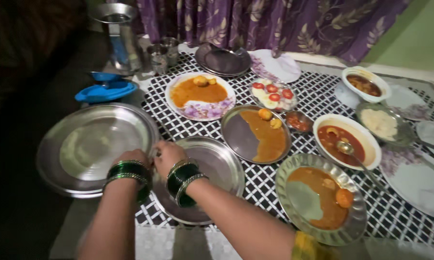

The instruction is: The person serves food onto metal plates from various bowls and containers, including curry with eggs, vegetables, and flatbread, while sitting on the floor.

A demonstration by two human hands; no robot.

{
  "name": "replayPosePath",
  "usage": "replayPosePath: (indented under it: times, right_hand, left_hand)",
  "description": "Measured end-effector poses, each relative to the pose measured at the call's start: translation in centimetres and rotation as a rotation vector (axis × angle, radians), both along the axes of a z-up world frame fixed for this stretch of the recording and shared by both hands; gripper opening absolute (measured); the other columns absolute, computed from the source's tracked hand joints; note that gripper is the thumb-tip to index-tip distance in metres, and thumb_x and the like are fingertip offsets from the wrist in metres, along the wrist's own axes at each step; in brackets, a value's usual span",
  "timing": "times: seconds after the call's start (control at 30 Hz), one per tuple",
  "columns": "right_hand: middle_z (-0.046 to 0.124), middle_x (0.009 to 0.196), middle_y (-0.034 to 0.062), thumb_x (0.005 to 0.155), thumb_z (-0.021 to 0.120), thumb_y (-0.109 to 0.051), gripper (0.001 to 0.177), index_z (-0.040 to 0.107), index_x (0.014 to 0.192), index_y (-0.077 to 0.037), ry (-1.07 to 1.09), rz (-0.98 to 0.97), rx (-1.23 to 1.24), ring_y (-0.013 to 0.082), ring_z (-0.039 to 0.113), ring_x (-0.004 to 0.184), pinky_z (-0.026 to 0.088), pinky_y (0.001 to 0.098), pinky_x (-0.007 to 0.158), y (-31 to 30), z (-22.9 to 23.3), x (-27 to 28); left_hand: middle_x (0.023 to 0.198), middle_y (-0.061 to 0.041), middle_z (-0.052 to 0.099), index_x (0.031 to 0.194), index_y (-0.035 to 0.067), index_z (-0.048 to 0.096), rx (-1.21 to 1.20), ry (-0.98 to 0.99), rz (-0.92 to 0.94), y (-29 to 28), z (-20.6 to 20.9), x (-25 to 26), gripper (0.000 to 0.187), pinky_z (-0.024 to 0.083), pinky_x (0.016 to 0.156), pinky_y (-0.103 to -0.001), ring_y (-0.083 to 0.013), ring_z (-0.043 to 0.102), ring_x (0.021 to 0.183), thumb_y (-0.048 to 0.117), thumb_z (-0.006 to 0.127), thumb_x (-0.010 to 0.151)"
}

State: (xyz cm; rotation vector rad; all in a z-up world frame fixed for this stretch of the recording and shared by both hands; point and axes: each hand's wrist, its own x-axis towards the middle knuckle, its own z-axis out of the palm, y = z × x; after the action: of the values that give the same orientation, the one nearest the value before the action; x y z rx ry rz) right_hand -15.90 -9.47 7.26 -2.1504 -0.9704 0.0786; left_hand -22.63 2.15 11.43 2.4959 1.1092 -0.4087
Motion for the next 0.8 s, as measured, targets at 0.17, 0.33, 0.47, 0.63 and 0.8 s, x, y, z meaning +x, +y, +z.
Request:
replayPosePath:
  times: [0.17, 0.33, 0.47, 0.63, 0.8]
  right_hand:
    - [0.074, 0.107, 0.0202, 0.083, 0.075, -0.028, 0.032, 0.070, 0.108, -0.008, 0.266, -0.169, -0.205, 0.0371, 0.071, 0.102, 0.055, 0.0439, 0.094, 2.7, -1.5, 1.3]
    - [0.072, 0.111, 0.0230, 0.081, 0.079, -0.033, 0.044, 0.065, 0.110, -0.003, 0.394, -0.247, -0.218, 0.0383, 0.069, 0.108, 0.055, 0.0442, 0.097, 5.2, -5.3, 3.6]
    - [0.072, 0.113, 0.0258, 0.082, 0.069, -0.021, 0.030, 0.072, 0.107, -0.004, 0.284, -0.229, -0.239, 0.0413, 0.069, 0.109, 0.054, 0.0480, 0.096, 5.5, -9.0, 7.4]
    - [0.071, 0.108, 0.0278, 0.081, 0.073, -0.028, 0.034, 0.073, 0.100, -0.001, 0.520, -0.278, -0.205, 0.0400, 0.070, 0.104, 0.053, 0.0445, 0.094, 2.7, -8.0, 8.6]
    - [0.073, 0.093, 0.0185, 0.081, 0.066, -0.010, 0.022, 0.073, 0.100, -0.005, 0.561, -0.289, 0.002, 0.0330, 0.072, 0.089, 0.055, 0.0422, 0.078, -2.2, -6.5, 6.2]
  left_hand:
    - [0.138, -0.022, 0.064, 0.127, 0.007, 0.074, -0.061, -0.076, -0.047, -0.7, 1.8, -0.7, 0.041, 0.049, 0.111, -0.046, -0.0353, 0.063, 0.128, 0.032, 0.065, 0.096]
    - [0.140, -0.018, 0.063, 0.131, 0.011, 0.069, -0.018, -0.078, 0.100, -1.8, 1.9, -0.3, 0.037, 0.051, 0.107, -0.048, -0.0347, 0.061, 0.130, 0.024, 0.058, 0.098]
    - [0.137, -0.016, 0.064, 0.129, 0.012, 0.071, 0.029, -0.090, 0.039, -1.9, 1.4, 1.0, 0.034, 0.053, 0.103, -0.047, -0.0336, 0.063, 0.127, 0.023, 0.057, 0.099]
    - [0.123, -0.017, 0.072, 0.115, 0.014, 0.079, -0.030, -0.172, -0.271, -2.5, 2.0, 1.4, 0.034, 0.054, 0.103, -0.042, -0.0329, 0.070, 0.116, 0.032, 0.072, 0.087]
    - [0.118, -0.017, 0.074, 0.110, 0.014, 0.076, -0.171, -0.247, -0.164, -2.9, 1.7, 1.4, 0.043, 0.054, 0.104, -0.040, -0.0309, 0.071, 0.112, 0.036, 0.084, 0.075]
